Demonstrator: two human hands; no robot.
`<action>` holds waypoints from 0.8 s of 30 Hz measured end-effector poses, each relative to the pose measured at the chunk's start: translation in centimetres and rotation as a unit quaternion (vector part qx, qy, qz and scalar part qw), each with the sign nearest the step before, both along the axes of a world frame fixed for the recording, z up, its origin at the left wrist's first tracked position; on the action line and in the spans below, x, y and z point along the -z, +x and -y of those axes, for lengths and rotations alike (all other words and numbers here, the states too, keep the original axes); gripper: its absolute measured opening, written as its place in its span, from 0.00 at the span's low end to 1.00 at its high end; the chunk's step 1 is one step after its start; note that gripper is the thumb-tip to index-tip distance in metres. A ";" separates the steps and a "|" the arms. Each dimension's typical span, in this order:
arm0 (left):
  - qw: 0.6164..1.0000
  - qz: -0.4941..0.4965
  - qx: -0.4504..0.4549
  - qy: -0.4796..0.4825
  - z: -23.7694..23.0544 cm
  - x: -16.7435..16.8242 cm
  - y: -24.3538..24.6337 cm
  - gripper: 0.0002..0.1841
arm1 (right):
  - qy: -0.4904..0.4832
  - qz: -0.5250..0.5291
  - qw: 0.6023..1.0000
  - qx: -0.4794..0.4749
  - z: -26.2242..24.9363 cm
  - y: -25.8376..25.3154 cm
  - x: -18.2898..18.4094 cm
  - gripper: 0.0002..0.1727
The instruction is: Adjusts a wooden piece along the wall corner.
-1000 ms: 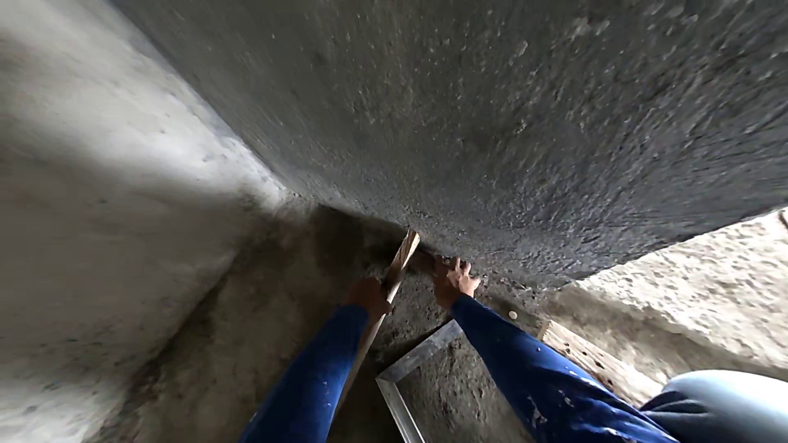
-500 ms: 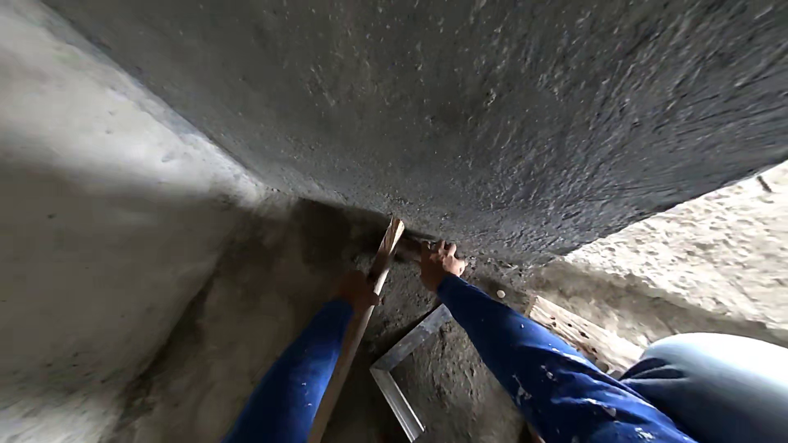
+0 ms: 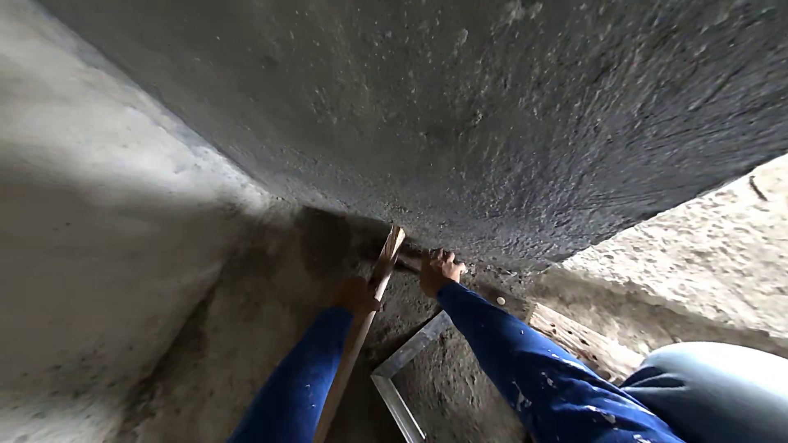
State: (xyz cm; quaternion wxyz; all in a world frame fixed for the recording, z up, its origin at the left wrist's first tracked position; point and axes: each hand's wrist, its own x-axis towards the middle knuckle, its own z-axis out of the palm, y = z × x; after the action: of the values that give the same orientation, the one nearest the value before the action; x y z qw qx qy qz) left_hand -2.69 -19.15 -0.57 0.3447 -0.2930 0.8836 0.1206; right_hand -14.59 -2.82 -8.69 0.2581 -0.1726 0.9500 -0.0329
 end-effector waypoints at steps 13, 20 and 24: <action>1.000 -0.007 -0.007 0.024 -0.9 -0.7 -0.4 0.28 | -0.048 -0.022 0.999 0.014 -0.6 0.8 0.8 0.49; 1.000 -0.002 -0.010 0.006 -1.0 -0.6 -0.4 0.29 | -0.075 -0.055 0.996 0.011 -1.6 1.3 2.9 0.55; 1.000 0.007 0.016 0.017 -1.0 -0.1 -0.8 0.26 | -0.022 0.029 0.999 -0.014 -2.0 2.1 -1.1 0.48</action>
State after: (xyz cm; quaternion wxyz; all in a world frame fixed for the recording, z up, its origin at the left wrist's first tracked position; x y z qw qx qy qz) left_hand -3.45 -18.10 -0.51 0.3579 -0.2739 0.8834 0.1285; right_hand -12.51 -0.80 -7.59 0.2819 -0.1905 0.9387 -0.0555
